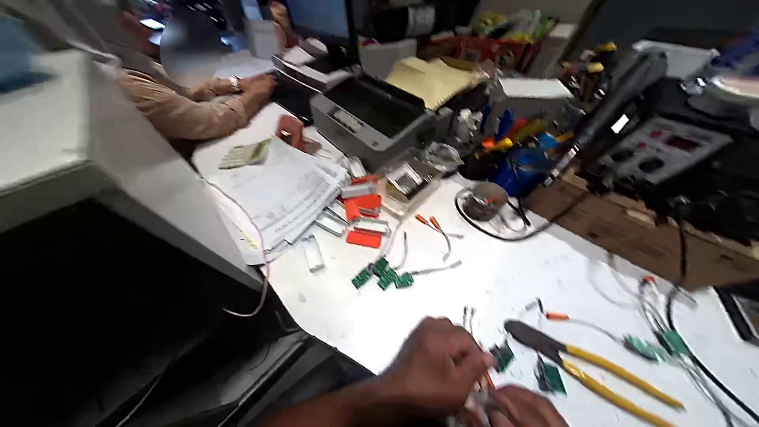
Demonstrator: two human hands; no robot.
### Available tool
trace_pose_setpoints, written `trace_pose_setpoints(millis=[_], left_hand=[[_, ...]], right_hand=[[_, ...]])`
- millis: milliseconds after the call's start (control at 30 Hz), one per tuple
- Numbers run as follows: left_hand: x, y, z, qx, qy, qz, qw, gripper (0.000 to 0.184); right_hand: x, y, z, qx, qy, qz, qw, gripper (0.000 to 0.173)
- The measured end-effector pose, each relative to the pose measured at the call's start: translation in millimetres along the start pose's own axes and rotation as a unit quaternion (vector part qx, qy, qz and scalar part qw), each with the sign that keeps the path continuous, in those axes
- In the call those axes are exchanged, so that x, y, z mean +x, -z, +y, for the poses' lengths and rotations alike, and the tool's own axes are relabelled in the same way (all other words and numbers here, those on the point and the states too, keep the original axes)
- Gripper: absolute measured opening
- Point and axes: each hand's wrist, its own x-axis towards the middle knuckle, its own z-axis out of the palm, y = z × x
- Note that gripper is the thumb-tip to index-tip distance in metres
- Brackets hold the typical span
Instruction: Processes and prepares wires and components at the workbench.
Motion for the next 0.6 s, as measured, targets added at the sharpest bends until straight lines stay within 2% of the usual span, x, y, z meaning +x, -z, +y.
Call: trace_pose_setpoints(millis=[100, 200, 267, 367, 400, 500, 533, 600], left_hand=[[13.1, 12.7, -4.2, 0.0, 0.089, -0.041, 0.995, 0.033], [24.5, 18.5, -15.2, 0.135, 0.122, -0.044, 0.982, 0.042], [30.7, 26.4, -21.8, 0.216, 0.099, -0.02, 0.971, 0.047], [44.0, 48.3, -25.3, 0.272, 0.056, 0.031, 0.96, 0.037], [51.5, 58.0, -25.8, 0.302, 0.044, 0.033, 0.952, 0.031], [84.2, 83.6, -28.8, 0.419, -0.031, -0.012, 0.907, 0.024], [98.4, 88.6, -30.5, 0.445, -0.058, -0.04, 0.893, 0.021], [127.1, 91.6, -37.5, 0.473, -0.114, -0.095, 0.869, 0.017]], right_hand=[[-2.4, 8.4, 0.1, 0.032, -0.037, 0.057, 0.997, 0.034], [-9.8, 24.4, 6.0, 0.028, -0.064, 0.103, 0.992, 0.034], [-19.2, 36.3, 16.7, 0.013, -0.064, 0.143, 0.988, 0.021], [-37.9, 53.1, 34.6, -0.001, -0.084, 0.205, 0.975, 0.009], [-44.9, 57.4, 38.7, 0.0, -0.105, 0.216, 0.971, 0.014], [-62.2, 65.3, 45.4, -0.012, -0.202, 0.171, 0.964, 0.054], [-66.7, 64.6, 47.9, -0.023, -0.229, 0.147, 0.962, 0.058], [-74.0, 57.7, 54.4, -0.081, -0.241, 0.126, 0.959, 0.051]])
